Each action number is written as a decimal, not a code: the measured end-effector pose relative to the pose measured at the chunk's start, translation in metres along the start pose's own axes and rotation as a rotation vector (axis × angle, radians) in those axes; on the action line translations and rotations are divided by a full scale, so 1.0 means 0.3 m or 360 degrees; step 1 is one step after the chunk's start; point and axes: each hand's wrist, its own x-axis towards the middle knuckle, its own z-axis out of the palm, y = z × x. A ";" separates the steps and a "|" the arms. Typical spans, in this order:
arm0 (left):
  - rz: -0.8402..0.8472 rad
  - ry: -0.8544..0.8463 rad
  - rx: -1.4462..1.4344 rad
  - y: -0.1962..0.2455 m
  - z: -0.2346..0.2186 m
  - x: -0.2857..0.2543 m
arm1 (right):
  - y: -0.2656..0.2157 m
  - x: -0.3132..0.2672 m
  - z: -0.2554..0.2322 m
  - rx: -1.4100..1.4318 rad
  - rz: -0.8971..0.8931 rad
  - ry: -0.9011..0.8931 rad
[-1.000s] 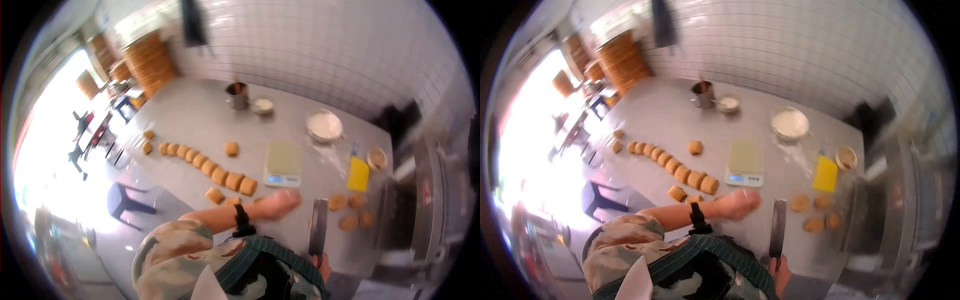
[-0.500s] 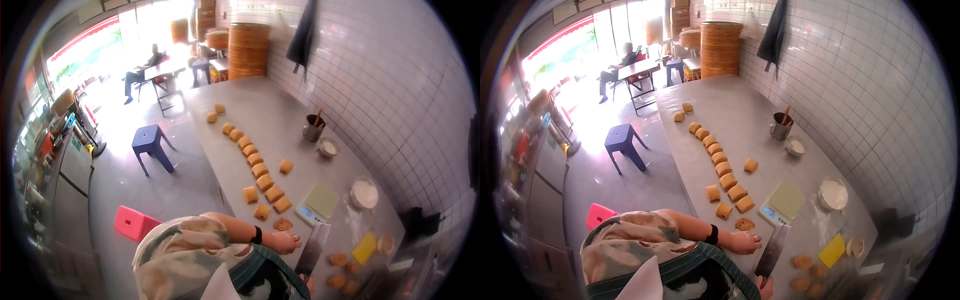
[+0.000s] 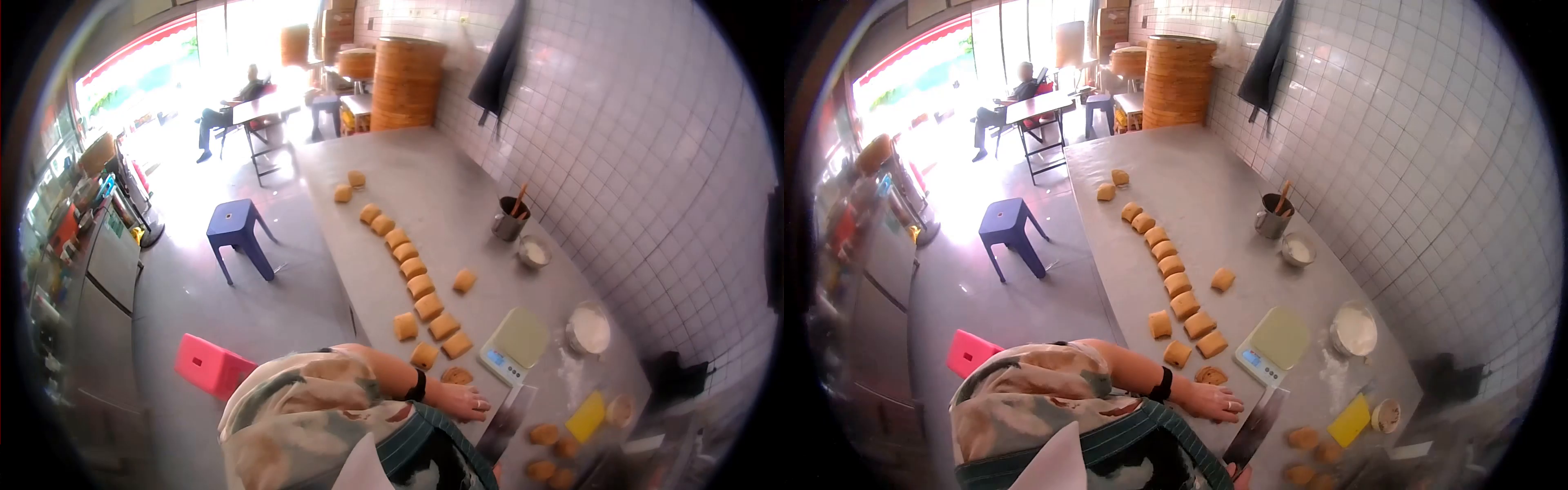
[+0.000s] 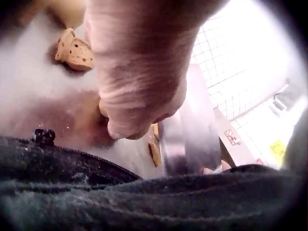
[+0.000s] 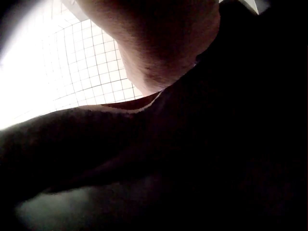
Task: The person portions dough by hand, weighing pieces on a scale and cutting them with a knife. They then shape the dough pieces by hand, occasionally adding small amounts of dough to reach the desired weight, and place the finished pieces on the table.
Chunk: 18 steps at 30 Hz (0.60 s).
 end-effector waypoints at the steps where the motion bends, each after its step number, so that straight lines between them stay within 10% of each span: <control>1: 0.0007 0.0004 0.0004 0.012 -0.009 -0.002 | -0.004 -0.003 -0.001 -0.0010 0.0003 -0.0003; 18: -0.0338 -0.0172 -0.0094 0.024 -0.104 0.010 | 0.063 -0.107 -0.029 -0.0009 0.0124 0.0001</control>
